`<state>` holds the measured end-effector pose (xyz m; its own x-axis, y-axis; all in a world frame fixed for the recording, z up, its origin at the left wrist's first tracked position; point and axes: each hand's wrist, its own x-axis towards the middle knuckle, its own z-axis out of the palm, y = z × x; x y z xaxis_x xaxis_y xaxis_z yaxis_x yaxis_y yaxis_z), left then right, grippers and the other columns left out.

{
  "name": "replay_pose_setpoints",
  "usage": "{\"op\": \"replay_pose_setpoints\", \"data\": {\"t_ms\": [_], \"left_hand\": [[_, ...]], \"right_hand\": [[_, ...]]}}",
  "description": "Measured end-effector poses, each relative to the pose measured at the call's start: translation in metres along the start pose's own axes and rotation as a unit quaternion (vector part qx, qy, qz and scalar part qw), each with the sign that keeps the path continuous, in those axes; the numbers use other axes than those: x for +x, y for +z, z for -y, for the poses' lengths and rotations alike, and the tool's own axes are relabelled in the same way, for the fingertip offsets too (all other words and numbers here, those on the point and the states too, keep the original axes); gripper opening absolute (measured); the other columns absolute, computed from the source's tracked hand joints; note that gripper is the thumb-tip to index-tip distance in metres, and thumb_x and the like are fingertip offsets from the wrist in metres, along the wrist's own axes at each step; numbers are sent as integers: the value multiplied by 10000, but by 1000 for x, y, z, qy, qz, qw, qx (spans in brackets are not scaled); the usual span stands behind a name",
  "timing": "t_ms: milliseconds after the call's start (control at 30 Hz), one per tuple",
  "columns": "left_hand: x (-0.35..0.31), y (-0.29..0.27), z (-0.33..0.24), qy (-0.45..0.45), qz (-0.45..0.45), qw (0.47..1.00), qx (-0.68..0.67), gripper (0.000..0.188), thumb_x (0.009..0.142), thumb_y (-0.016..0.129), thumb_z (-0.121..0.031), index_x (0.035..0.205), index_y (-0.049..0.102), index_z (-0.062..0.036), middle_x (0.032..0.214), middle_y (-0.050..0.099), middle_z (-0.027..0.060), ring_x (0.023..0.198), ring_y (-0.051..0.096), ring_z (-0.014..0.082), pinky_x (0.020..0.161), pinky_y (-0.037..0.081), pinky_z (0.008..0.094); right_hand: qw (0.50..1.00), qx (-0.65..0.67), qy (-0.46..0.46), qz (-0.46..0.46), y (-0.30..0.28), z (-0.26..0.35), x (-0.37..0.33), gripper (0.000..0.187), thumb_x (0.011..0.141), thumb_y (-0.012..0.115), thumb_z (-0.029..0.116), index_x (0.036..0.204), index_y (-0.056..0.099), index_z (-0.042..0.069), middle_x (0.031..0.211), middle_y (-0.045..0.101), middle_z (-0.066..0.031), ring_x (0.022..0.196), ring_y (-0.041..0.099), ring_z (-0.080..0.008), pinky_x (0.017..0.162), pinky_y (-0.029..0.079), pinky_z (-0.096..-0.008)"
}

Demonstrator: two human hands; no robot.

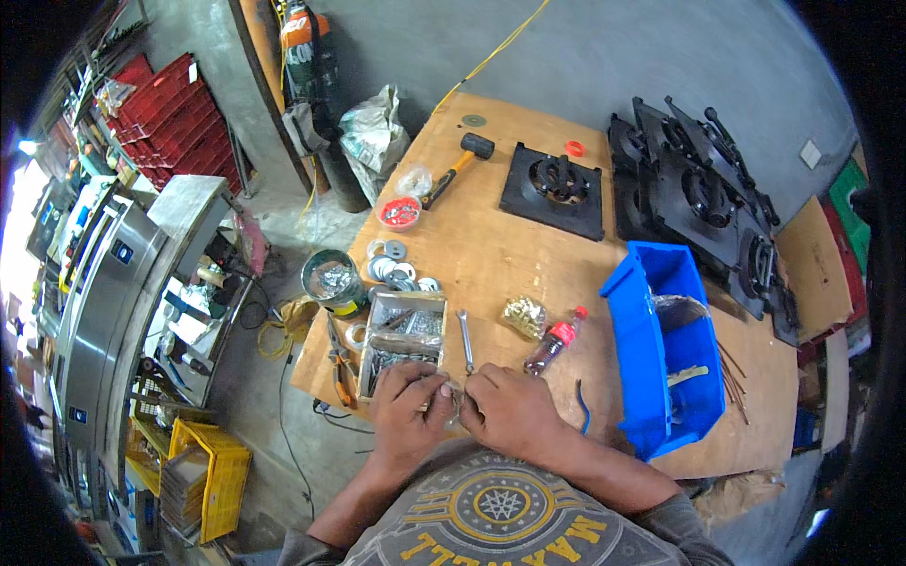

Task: The person sorts small hardware components from a blue bin onto a workbench, handling items such as copper rods, plastic pieces, and packaged parts. They repeatedly reach into the bin, pick up items, and place them on the table or back into the bin.

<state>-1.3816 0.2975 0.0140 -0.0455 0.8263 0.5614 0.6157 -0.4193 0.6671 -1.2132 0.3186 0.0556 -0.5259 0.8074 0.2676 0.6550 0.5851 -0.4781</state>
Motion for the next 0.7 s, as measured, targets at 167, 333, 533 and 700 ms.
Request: {"op": "replay_pose_setpoints", "data": {"t_ms": [167,333,533,700], "left_hand": [[-9,15,6,-146,-21,979,-139,79,840,663,-56,880,651,11,939,654,144,851,630,283,785,509,352],[-3,23,13,-188,-33,958,-212,110,863,667,-87,891,624,11,910,644,137,836,626,283,778,503,336],[22,-1,5,-31,148,988,-35,161,821,695,-156,864,628,-17,838,613,148,809,629,304,719,515,378],[36,-4,5,-15,364,928,77,231,815,667,-255,840,615,-32,806,616,167,763,636,367,673,519,458]], "right_hand": [[997,53,50,39,11,-4,-11,153,810,632,142,808,532,25,796,579,-155,676,615,-355,589,503,-444],[990,123,62,15,9,-12,-8,174,847,588,179,859,536,13,839,565,-174,694,608,-388,615,523,-473],[998,34,35,32,-5,-29,-7,155,800,635,152,841,562,21,858,589,-147,736,615,-344,640,517,-437],[994,-5,-37,102,0,-39,-8,170,804,644,185,846,573,35,893,601,-131,749,627,-334,650,528,-426]]}}
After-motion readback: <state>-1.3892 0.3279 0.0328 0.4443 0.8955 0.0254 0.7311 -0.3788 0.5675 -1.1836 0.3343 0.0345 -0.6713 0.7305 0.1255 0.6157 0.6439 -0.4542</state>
